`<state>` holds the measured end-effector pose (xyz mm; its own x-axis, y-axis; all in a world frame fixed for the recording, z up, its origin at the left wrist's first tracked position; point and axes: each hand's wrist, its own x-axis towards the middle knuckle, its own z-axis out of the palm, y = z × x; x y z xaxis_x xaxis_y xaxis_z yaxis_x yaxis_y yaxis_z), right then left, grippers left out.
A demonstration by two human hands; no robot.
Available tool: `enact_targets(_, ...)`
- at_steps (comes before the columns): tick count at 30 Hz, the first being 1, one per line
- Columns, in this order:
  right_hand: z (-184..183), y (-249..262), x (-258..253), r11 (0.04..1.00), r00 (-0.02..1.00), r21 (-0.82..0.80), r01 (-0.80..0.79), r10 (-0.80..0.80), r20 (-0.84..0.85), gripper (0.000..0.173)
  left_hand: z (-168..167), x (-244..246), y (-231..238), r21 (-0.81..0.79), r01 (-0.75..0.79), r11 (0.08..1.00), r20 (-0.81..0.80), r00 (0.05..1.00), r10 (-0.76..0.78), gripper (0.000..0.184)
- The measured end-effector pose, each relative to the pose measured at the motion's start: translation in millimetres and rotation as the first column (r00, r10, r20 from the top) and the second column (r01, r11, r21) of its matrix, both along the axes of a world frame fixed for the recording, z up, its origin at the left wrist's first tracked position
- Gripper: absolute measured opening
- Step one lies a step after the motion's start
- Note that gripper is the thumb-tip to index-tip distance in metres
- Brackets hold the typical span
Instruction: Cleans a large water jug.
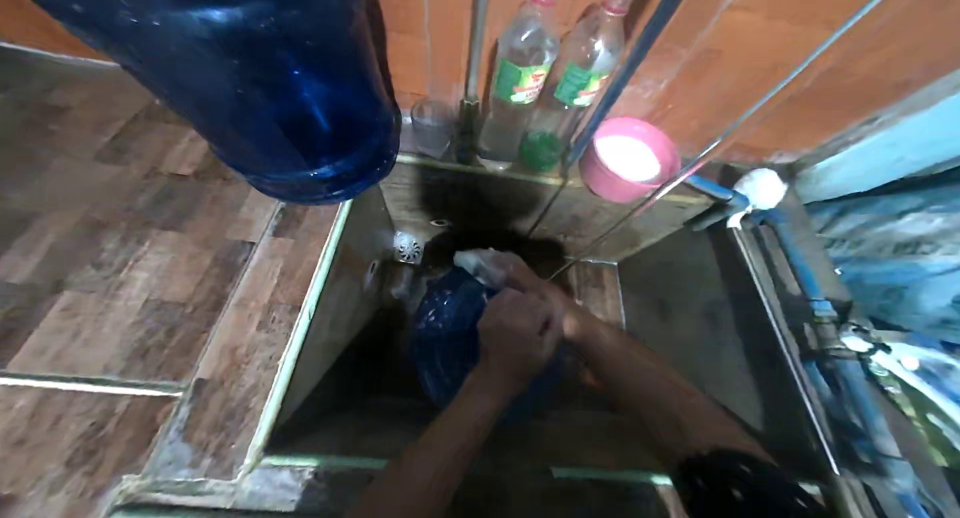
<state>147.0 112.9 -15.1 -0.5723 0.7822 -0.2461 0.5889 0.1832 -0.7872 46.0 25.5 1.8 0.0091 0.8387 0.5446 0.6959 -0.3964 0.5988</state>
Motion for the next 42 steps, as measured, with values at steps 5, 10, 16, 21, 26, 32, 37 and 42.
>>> enact_targets(5,-52.0,-32.4,2.8,0.907,1.0,0.42,-0.029,0.024,0.017,0.045,-10.2,-55.7,6.7,-0.036,0.212,0.977,-0.04,0.976,-0.214,0.029)
enact_targets(10,-78.2,-120.1,23.3,0.798,0.97,0.574,0.183,-0.051,-0.239,0.043,13.4,-41.9,-20.0,-0.278,-0.272,0.921,-0.066,0.962,0.264,0.023)
enact_targets(16,-44.2,47.9,-36.7,0.92,0.976,-0.332,0.211,-0.182,0.117,0.052,1.5,-51.3,-12.0,-0.117,-0.186,0.975,-0.044,0.982,0.182,0.025)
enact_targets(21,-65.7,-103.6,-7.7,0.915,0.982,0.364,0.173,-0.131,-0.137,0.054,0.7,-75.4,-29.6,-0.19,-0.309,0.932,0.106,0.937,0.332,0.027)
enact_targets(26,-52.8,-89.3,-26.6,0.85,0.982,0.509,0.135,-0.047,-0.181,0.041,10.4,-52.8,-25.3,-0.178,-0.294,0.939,0.087,0.946,0.313,0.02)
enact_targets(32,14.0,-82.7,-39.2,0.929,0.864,-0.074,0.361,-0.364,-0.348,0.037,5.3,-65.6,-3.2,-0.184,0.109,0.977,0.369,0.929,-0.034,0.037)
enact_targets(37,54.7,-44.5,-43.6,0.904,0.807,-0.35,0.244,-0.39,-0.444,0.028,-11.5,-46.9,15.4,-0.07,-0.016,0.997,0.698,0.713,0.06,0.058)
enact_targets(42,79.7,-52.5,-45.3,0.954,0.975,0.288,-0.088,0.023,0.22,0.038,-23.3,-25.8,12.8,-0.211,-0.057,0.976,0.868,0.449,0.214,0.061)
